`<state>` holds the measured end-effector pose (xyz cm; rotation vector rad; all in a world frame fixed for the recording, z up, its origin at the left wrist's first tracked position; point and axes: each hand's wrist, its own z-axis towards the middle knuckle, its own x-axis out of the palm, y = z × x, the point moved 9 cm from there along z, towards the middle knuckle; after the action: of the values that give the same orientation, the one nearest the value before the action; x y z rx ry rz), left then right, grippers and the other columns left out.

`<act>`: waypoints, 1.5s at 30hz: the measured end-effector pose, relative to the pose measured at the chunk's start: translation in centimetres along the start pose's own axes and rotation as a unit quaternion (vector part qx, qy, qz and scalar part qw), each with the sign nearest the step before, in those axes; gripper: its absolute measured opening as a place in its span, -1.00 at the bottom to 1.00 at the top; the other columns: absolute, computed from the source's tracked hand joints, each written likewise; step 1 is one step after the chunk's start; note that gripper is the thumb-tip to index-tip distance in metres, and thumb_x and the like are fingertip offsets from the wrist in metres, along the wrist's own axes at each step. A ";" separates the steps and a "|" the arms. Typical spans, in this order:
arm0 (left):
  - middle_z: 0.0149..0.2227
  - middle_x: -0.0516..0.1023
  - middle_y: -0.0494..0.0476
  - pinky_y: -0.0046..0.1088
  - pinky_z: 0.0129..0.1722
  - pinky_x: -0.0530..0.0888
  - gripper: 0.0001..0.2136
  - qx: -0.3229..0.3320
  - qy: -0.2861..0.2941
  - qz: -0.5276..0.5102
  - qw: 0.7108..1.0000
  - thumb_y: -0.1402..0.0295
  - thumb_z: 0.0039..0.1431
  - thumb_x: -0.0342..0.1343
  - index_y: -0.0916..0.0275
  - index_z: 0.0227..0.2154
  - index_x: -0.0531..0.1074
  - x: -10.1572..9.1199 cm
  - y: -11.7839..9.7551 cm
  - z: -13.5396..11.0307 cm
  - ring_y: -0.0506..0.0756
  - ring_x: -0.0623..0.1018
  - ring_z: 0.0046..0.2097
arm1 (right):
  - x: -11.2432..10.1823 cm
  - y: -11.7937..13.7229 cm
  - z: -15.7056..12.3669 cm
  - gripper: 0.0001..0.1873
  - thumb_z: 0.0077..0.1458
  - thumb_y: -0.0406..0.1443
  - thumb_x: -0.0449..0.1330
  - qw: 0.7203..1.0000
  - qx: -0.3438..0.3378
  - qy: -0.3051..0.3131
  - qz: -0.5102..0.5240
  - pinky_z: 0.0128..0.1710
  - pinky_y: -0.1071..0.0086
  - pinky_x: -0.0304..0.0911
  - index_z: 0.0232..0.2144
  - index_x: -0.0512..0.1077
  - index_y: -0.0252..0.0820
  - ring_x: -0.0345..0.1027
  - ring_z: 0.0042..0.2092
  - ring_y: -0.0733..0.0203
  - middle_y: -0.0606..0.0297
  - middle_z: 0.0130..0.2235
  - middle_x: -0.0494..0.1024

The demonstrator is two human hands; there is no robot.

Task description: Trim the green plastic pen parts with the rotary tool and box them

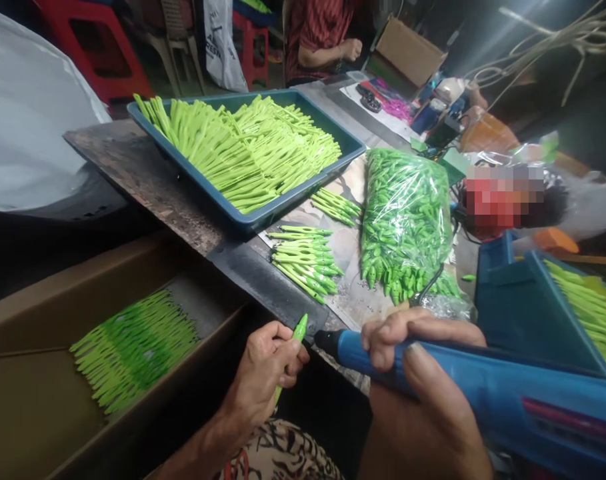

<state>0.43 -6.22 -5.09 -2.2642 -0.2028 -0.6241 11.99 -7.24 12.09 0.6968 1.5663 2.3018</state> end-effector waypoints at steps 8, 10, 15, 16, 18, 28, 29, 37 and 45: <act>-0.63 0.40 -0.01 -0.65 -0.68 0.01 -0.75 0.002 -0.022 0.034 0.999 0.29 -0.13 0.15 0.23 -0.56 0.14 0.1 -0.5 0.0 -0.12 0.21 -0.63 | 0.6 -0.1 -0.1 -0.85 -0.07 -0.41 0.08 1.000 -0.006 0.005 -0.018 -0.44 0.34 0.12 -0.35 0.27 -0.19 0.17 -0.49 0.32 0.34 -0.45 0.35; -0.64 0.39 -0.02 -0.64 -0.69 0.01 -0.76 0.002 -0.026 0.042 0.999 0.31 -0.14 0.14 0.23 -0.56 0.14 0.0 -0.4 0.1 -0.12 0.21 -0.63 | 0.6 -0.2 -0.1 -0.86 -0.06 -0.41 0.08 1.000 -0.005 0.004 -0.023 -0.44 0.33 0.11 -0.36 0.27 -0.19 0.17 -0.50 0.31 0.34 -0.45 0.35; -0.66 0.37 -0.05 -0.63 -0.69 0.00 -0.78 0.001 -0.035 0.054 0.998 0.33 -0.15 0.12 0.21 -0.56 0.13 0.0 -0.2 0.1 -0.11 0.20 -0.64 | 0.4 -0.5 -0.1 -0.85 -0.03 -0.43 0.06 1.000 -0.002 0.012 -0.015 -0.40 0.30 0.10 -0.33 0.29 -0.19 0.18 -0.47 0.31 0.32 -0.41 0.35; -0.66 0.36 -0.06 -0.63 -0.69 0.00 -0.78 0.001 -0.038 0.057 0.998 0.34 -0.15 0.11 0.21 -0.55 0.13 0.0 -0.3 0.1 -0.11 0.19 -0.64 | 0.3 -0.6 -0.1 -0.85 -0.02 -0.43 0.05 1.000 0.000 0.013 -0.015 -0.40 0.30 0.10 -0.33 0.29 -0.20 0.18 -0.47 0.31 0.32 -0.40 0.35; -0.67 0.35 -0.07 -0.63 -0.69 0.01 -0.78 0.002 -0.040 0.063 0.997 0.34 -0.15 0.11 0.21 -0.55 0.12 0.0 -0.3 0.1 -0.11 0.19 -0.64 | 0.2 -0.6 -0.1 -0.85 -0.02 -0.43 0.05 1.000 -0.002 0.012 -0.017 -0.39 0.29 0.10 -0.33 0.29 -0.20 0.19 -0.46 0.31 0.31 -0.40 0.36; -0.65 0.36 -0.06 -0.62 -0.68 0.00 -0.79 0.001 -0.037 0.069 0.997 0.32 -0.13 0.10 0.21 -0.54 0.13 0.0 -0.3 0.1 -0.12 0.18 -0.64 | 0.4 -0.7 0.0 -0.85 -0.04 -0.44 0.05 1.000 -0.006 0.023 -0.016 -0.40 0.31 0.11 -0.33 0.29 -0.22 0.19 -0.47 0.32 0.32 -0.41 0.36; -0.65 0.36 -0.06 -0.62 -0.68 0.00 -0.79 0.001 -0.037 0.069 0.997 0.33 -0.13 0.10 0.21 -0.54 0.13 0.0 -0.3 0.1 -0.12 0.19 -0.63 | 0.4 -0.7 0.0 -0.85 -0.04 -0.44 0.05 1.000 -0.005 0.022 -0.017 -0.39 0.30 0.11 -0.33 0.29 -0.22 0.19 -0.47 0.31 0.31 -0.40 0.36; -0.66 0.36 -0.06 -0.62 -0.68 0.02 -0.79 0.000 -0.038 0.072 0.997 0.32 -0.13 0.09 0.21 -0.54 0.13 0.0 -0.1 0.1 -0.11 0.19 -0.63 | 0.3 -0.8 0.0 -0.83 -0.06 -0.44 0.07 1.000 0.001 0.017 -0.010 -0.39 0.30 0.12 -0.32 0.27 -0.22 0.20 -0.47 0.30 0.31 -0.41 0.37; -0.66 0.37 -0.05 -0.62 -0.68 0.01 -0.81 -0.002 -0.039 0.080 0.996 0.33 -0.14 0.08 0.21 -0.54 0.13 -0.1 -0.2 0.1 -0.12 0.19 -0.64 | 1.0 -0.4 0.1 -0.88 -0.08 -0.41 0.08 0.999 -0.011 0.010 -0.031 -0.47 0.35 0.11 -0.38 0.28 -0.20 0.16 -0.54 0.34 0.35 -0.47 0.36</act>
<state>0.32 -5.98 -5.04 -2.2843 -0.0579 -0.4539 11.23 -6.53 12.03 0.6142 1.5470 2.2845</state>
